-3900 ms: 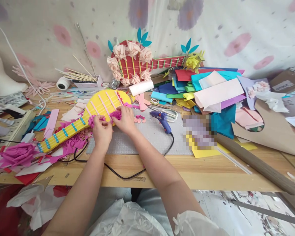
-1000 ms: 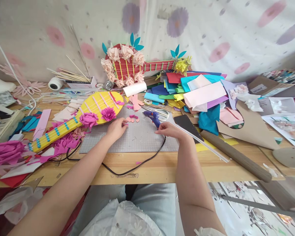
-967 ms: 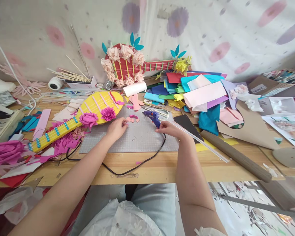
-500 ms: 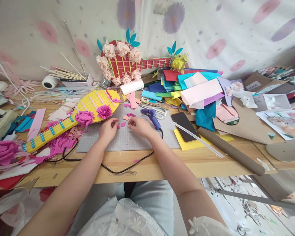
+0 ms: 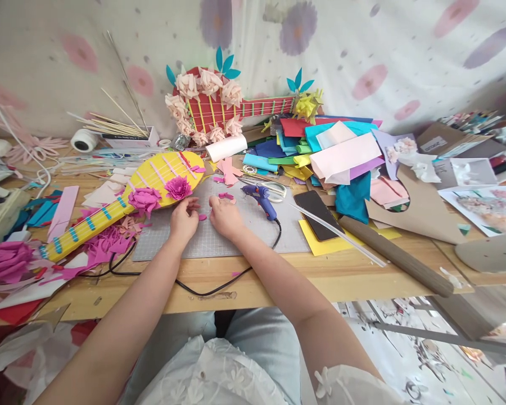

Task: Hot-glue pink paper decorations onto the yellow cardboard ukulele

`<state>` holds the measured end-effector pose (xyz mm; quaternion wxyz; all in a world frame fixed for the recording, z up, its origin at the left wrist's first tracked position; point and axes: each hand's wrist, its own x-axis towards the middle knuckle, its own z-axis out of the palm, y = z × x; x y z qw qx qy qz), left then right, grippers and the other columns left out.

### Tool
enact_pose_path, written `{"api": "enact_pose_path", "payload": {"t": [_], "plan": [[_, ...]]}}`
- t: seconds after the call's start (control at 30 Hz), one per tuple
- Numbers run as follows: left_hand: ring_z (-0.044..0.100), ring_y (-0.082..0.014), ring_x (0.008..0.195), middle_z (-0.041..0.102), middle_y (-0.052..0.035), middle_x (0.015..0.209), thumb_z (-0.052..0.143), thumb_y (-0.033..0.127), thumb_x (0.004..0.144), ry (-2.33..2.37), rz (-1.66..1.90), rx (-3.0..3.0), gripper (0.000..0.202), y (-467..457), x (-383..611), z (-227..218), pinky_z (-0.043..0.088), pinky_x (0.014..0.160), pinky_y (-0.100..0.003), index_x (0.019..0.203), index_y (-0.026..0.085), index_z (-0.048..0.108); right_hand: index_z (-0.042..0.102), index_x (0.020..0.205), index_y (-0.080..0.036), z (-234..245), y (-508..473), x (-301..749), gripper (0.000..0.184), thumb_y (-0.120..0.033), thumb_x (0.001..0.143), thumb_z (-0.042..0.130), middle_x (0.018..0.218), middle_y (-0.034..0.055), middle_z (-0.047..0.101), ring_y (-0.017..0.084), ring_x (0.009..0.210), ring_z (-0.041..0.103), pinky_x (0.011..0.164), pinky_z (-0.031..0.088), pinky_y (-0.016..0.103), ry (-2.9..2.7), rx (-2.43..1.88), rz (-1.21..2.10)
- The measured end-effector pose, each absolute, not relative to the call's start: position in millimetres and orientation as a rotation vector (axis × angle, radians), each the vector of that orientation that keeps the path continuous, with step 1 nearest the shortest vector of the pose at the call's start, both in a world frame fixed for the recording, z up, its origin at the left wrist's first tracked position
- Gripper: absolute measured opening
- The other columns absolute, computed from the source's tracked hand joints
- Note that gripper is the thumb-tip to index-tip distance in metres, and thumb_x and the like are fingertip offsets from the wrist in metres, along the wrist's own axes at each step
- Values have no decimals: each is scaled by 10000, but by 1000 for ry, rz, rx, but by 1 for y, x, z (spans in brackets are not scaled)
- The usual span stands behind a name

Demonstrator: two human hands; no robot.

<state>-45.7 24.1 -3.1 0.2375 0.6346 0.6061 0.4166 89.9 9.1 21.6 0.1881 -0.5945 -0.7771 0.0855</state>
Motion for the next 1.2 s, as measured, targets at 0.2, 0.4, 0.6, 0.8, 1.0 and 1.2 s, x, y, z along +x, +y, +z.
{"api": "enact_pose_path", "payload": {"t": [0.2,0.4,0.6,0.8,1.0,1.2], "plan": [[595,-146,799,636,-53,921,457,40,677,1723,1355,1662,359,27,-51,-4,488,799,-307,998,177,537,450,811,-213,13,17,110,154,-209,721,574,782,-3,638,133,702,600,685,455,271,-1538,-1547,872],[597,-123,788,638,-49,948,496,78,733,1407,1192,1840,304,16,-36,-3,489,703,-259,1016,182,533,447,757,-197,7,20,114,257,-243,657,679,679,-28,610,104,619,598,631,500,262,-1043,-1313,1292],[547,-183,988,621,-53,1039,620,115,718,1347,1176,2099,365,7,-29,6,482,764,-293,1061,215,544,469,741,-193,13,17,113,329,-274,585,747,693,-33,621,94,638,607,617,510,232,-929,-1248,1369],[539,-187,973,640,-42,979,614,134,755,1392,1138,2081,331,7,-31,8,476,766,-301,1065,232,551,472,736,-187,14,17,112,292,-233,605,728,698,-30,629,86,595,602,597,503,229,-930,-1262,1402],[544,-176,934,644,-28,902,606,133,768,1378,1154,2119,297,8,-32,8,470,767,-287,1042,234,554,466,729,-188,16,15,111,285,-188,614,727,598,-43,613,91,554,598,563,491,216,-1005,-1256,1415],[541,-181,991,654,-23,910,598,111,762,1329,1126,2166,350,7,-32,9,459,851,-313,1080,246,544,463,719,-197,16,15,110,258,-193,619,701,587,-52,605,88,546,594,554,491,218,-1017,-1268,1396]]}}
